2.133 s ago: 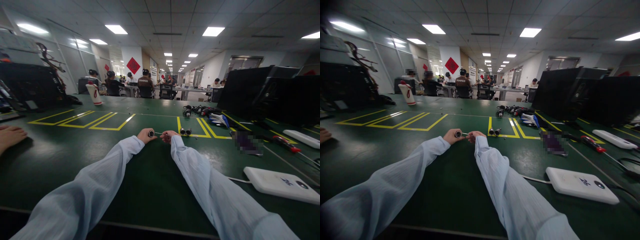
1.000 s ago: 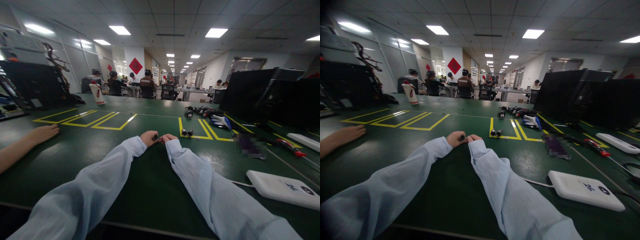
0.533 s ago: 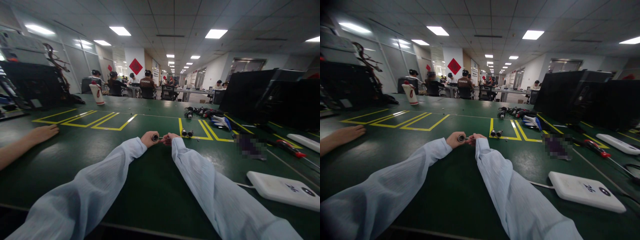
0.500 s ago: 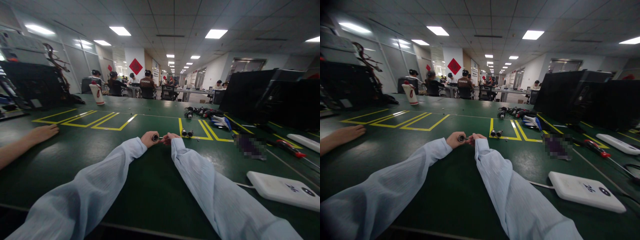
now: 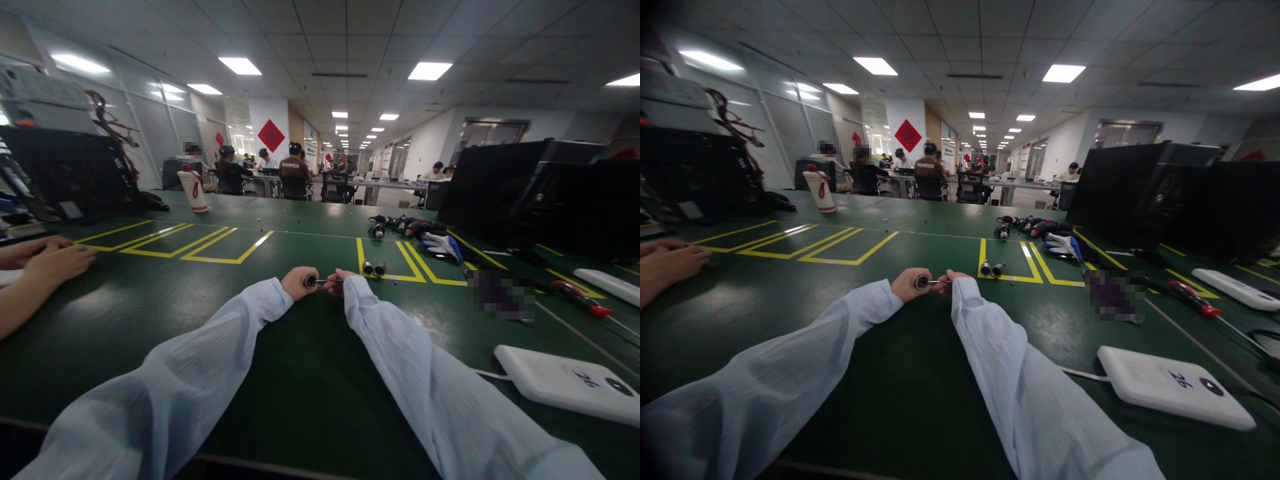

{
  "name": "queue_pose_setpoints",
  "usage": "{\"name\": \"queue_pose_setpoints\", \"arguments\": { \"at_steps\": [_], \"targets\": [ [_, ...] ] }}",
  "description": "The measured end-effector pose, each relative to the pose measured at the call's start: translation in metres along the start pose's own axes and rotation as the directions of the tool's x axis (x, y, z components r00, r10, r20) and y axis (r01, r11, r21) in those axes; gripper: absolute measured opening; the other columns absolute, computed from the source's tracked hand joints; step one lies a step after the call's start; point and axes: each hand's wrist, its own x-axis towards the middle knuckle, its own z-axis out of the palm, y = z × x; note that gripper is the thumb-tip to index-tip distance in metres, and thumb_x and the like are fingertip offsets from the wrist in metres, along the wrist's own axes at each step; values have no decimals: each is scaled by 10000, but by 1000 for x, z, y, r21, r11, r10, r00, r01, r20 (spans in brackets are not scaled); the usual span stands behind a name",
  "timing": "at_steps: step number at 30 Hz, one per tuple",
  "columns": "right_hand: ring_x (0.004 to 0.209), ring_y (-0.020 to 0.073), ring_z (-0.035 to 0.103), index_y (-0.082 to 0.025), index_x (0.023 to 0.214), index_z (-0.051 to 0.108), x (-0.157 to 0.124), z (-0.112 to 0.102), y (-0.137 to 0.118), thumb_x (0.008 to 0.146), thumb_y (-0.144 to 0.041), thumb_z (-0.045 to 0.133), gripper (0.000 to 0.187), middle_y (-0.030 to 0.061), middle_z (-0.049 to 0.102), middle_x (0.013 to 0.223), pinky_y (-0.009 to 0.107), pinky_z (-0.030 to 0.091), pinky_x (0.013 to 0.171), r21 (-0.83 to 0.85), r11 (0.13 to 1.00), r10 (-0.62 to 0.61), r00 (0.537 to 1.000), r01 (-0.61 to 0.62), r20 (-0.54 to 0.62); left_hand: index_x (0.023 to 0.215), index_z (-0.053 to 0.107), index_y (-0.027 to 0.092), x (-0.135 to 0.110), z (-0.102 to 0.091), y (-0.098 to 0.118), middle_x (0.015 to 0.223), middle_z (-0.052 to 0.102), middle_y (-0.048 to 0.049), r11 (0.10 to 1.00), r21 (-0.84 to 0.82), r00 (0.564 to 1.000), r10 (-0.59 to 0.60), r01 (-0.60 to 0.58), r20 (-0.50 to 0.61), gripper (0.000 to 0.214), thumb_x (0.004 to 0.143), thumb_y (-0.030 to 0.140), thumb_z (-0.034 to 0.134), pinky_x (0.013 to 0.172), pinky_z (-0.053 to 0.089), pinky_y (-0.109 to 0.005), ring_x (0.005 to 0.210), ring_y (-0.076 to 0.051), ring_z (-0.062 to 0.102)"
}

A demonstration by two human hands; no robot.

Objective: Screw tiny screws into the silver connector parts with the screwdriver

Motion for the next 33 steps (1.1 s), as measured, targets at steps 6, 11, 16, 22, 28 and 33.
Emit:
{"name": "queue_pose_setpoints", "arguments": {
  "at_steps": [6,11,16,22,28,33],
  "targets": [
    [389,88,527,-150,540,579,-10,4,1,788,-218,463,282,-2,607,433,205,414,444,33,994,-107,994,107,-5,609,478,149,0,2,-4,574,458,33,1000,19,999,-21,22,-47,148,668,261,556,506,324,-198,535,-91,428],
    [407,87,528,-141,509,599,-15,7,2,724,-211,549,231,-3,606,429,198,428,471,4,989,-146,989,146,14,610,500,162,0,0,-4,580,462,22,999,51,1000,5,-4,-29,121,648,253,571,511,300,-216,555,-111,425],
    [365,105,522,-136,495,556,-2,1,4,804,-169,386,354,35,589,393,222,432,434,14,1000,-6,1000,5,26,591,494,160,0,0,-3,576,461,28,999,17,999,34,-33,-23,159,655,279,577,529,324,-208,554,-100,429],
    [355,112,517,-141,518,534,8,1,3,834,-168,322,381,48,595,402,237,438,421,43,996,76,997,-77,35,603,477,145,0,2,-5,570,464,40,998,-59,998,-4,0,-67,152,668,260,552,513,352,-186,532,-80,437],
    [393,100,538,-130,546,584,-6,3,3,789,-210,479,276,24,623,446,209,426,448,69,996,-53,998,51,28,593,480,151,1,1,-6,564,458,37,998,-58,997,-33,28,-76,151,650,260,567,508,337,-200,537,-92,431],
    [367,94,534,-125,528,590,-9,3,2,793,-188,471,297,21,621,439,204,412,429,83,996,-45,998,42,44,565,483,157,2,0,-6,544,449,37,999,-48,998,-27,24,-50,156,616,259,590,503,314,-208,530,-98,420]
  ]
}}
